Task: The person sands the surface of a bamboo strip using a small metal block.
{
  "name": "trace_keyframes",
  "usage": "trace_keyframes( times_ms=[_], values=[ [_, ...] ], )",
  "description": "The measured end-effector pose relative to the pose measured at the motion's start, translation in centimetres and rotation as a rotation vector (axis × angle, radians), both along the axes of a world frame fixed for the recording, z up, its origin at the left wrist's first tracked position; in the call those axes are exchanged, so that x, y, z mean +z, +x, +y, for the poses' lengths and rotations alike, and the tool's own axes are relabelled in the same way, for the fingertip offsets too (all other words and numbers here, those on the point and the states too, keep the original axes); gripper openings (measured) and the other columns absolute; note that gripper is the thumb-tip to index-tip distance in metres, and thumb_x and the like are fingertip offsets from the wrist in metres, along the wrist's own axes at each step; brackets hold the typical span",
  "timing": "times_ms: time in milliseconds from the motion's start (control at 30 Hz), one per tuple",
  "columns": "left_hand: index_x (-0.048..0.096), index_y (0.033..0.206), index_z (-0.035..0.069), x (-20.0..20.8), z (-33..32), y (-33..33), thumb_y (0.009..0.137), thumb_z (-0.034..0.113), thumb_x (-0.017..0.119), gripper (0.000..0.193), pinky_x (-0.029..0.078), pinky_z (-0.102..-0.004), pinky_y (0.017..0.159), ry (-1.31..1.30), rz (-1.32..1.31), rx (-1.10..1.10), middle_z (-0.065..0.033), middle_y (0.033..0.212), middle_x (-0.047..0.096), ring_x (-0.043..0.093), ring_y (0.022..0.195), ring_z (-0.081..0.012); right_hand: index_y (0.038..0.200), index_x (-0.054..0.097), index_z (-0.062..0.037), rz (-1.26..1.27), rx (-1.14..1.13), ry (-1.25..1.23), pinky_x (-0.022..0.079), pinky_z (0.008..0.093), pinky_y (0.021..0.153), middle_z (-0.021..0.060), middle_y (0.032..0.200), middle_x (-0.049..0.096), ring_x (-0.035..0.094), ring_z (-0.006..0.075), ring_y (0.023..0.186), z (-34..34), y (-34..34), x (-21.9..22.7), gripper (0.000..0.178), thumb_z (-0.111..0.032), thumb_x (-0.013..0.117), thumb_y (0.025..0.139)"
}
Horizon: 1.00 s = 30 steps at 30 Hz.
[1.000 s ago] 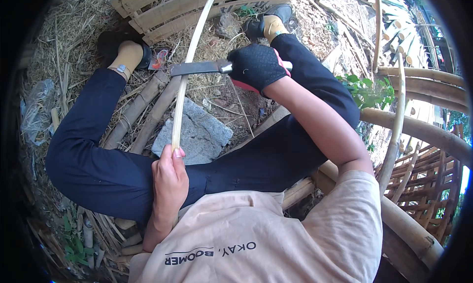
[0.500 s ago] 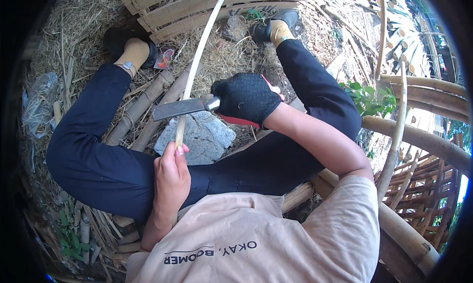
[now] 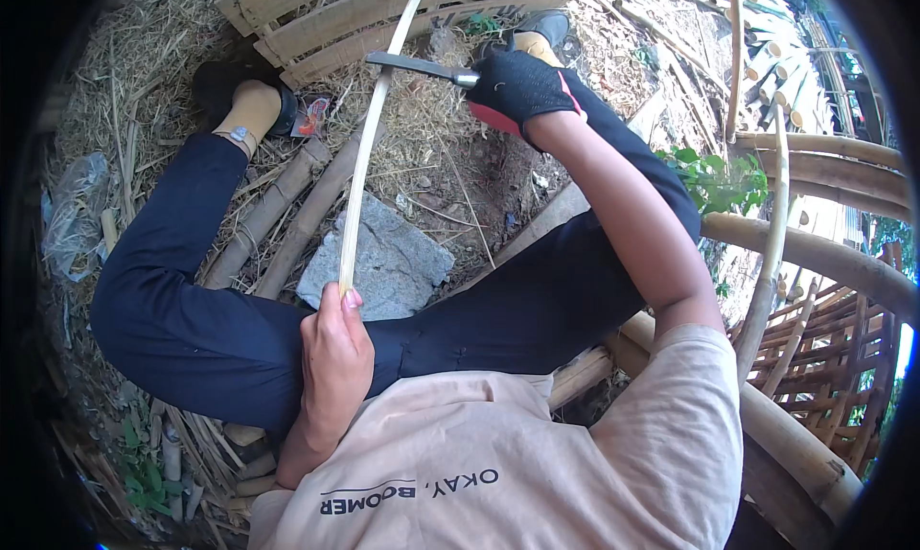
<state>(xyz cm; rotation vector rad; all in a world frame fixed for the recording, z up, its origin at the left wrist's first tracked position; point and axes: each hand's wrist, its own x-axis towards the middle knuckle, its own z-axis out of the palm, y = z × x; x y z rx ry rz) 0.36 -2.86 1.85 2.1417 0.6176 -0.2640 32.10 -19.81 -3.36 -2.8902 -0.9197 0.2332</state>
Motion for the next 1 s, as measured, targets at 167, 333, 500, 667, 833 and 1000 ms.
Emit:
trace_keyframes(
  times_ms=[167, 333, 500, 667, 833, 1000],
  values=[
    [0.057, 0.1, 0.001, -0.5, 0.4, -0.4, 0.102, 0.009, 0.047, 0.014, 0.047, -0.0531, 0.07, -0.002, -0.095, 0.022, -0.0234, 0.086, 0.065, 0.062, 0.08, -0.0471, 0.112, 0.074, -0.0156, 0.018, -0.237, -0.101, 0.056, 0.0449, 0.083, 0.0186, 0.098, 0.073, 0.071, 0.037, 0.092, -0.1, 2.1, 2.3, 0.037, -0.04, 0.065, 0.086],
    [0.057, 0.101, 0.001, -0.9, 0.6, 0.1, 0.102, 0.007, 0.046, 0.013, 0.046, -0.0521, 0.069, -0.054, -0.123, 0.019, -0.023, 0.087, 0.065, 0.062, 0.079, -0.0464, 0.109, 0.073, -0.0128, 0.308, -0.032, -0.038, 0.054, 0.0428, 0.085, 0.0172, 0.097, 0.073, 0.07, 0.0357, 0.091, 1.6, -3.8, 5.2, 0.043, -0.05, 0.068, 0.088],
    [0.057, 0.102, 0.001, -1.0, 0.7, 0.0, 0.102, 0.007, 0.046, 0.013, 0.047, -0.052, 0.069, -0.029, -0.143, 0.014, -0.0229, 0.088, 0.065, 0.062, 0.078, -0.0466, 0.096, 0.075, -0.013, 0.509, 0.259, -0.007, 0.055, 0.0458, 0.08, 0.0189, 0.086, 0.072, 0.07, 0.0382, 0.085, 3.8, -9.3, 5.1, 0.03, -0.039, 0.067, 0.085],
    [0.057, 0.102, 0.0, -0.8, 0.1, -0.2, 0.103, 0.009, 0.046, 0.014, 0.048, -0.0524, 0.068, 0.021, -0.104, 0.016, -0.0239, 0.087, 0.065, 0.062, 0.078, -0.0473, 0.091, 0.075, -0.0109, 0.474, 0.321, -0.102, 0.056, 0.0456, 0.078, 0.0193, 0.082, 0.072, 0.071, 0.0365, 0.083, 4.4, -10.7, 5.2, 0.023, -0.028, 0.066, 0.077],
    [0.057, 0.103, 0.0, -0.6, 0.5, -0.1, 0.103, 0.01, 0.047, 0.014, 0.048, -0.0534, 0.067, -0.001, -0.027, 0.002, -0.0254, 0.086, 0.065, 0.062, 0.078, -0.0481, 0.09, 0.076, -0.012, 0.379, 0.363, -0.132, 0.058, 0.0451, 0.076, 0.0178, 0.081, 0.072, 0.072, 0.0352, 0.081, 4.5, -10.1, 3.9, 0.023, -0.026, 0.067, 0.075],
    [0.056, 0.101, 0.0, -0.5, 0.7, -0.2, 0.102, 0.01, 0.047, 0.013, 0.047, -0.0542, 0.066, -0.015, -0.012, 0.0, -0.0254, 0.085, 0.064, 0.061, 0.078, -0.0485, 0.091, 0.076, -0.0126, 0.258, 0.229, -0.101, 0.057, 0.0456, 0.076, 0.0161, 0.081, 0.073, 0.072, 0.0353, 0.082, 4.0, -8.3, 3.3, 0.022, -0.027, 0.066, 0.078]
  ],
)
